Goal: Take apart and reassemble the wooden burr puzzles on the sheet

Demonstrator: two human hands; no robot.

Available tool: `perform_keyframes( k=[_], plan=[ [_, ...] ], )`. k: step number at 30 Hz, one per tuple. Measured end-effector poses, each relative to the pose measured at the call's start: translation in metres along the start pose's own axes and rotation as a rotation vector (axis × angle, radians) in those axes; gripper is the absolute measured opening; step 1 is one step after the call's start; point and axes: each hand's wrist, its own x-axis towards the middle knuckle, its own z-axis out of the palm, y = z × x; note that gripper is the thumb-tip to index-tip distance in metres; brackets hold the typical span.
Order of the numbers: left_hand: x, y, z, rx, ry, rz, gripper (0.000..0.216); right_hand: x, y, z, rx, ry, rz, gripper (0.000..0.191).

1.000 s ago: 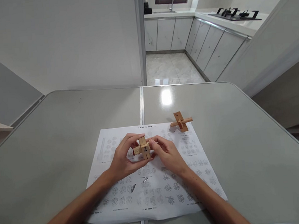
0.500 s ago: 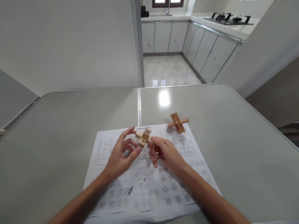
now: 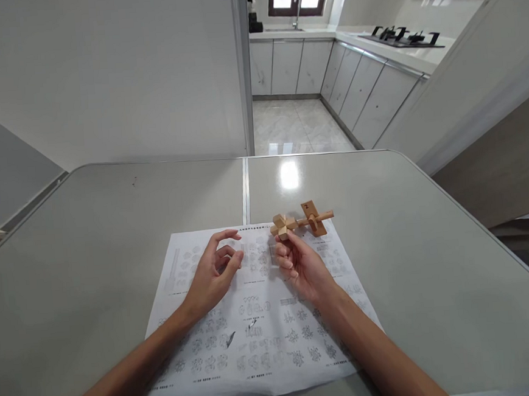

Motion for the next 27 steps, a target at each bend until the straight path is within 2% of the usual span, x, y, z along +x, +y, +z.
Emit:
perform_keyframes(
  k=[8, 13, 17, 23, 27],
  plan=[
    [0.001, 0.000, 0.000, 0.033, 0.000, -0.033, 0.030, 0.001, 0.000, -0.002, 0.091, -0.035, -0.036, 0.025],
    [0.001, -0.002, 0.000, 0.051, -0.009, -0.039, 0.029, -0.001, -0.002, 0.004, 0.172, 0.006, 0.038, 0.028],
    [0.001, 0.000, -0.001, 0.069, -0.013, -0.045, 0.028, -0.003, -0.002, 0.008, 0.203, -0.017, 0.088, 0.034],
    [0.002, 0.006, -0.002, 0.123, -0.030, -0.057, 0.021, -0.006, -0.002, 0.007, 0.266, -0.132, 0.024, 0.043],
    [0.003, 0.005, -0.001, 0.139, -0.042, -0.031, 0.017, -0.007, -0.004, 0.007, 0.304, -0.136, -0.019, 0.049]
  ],
)
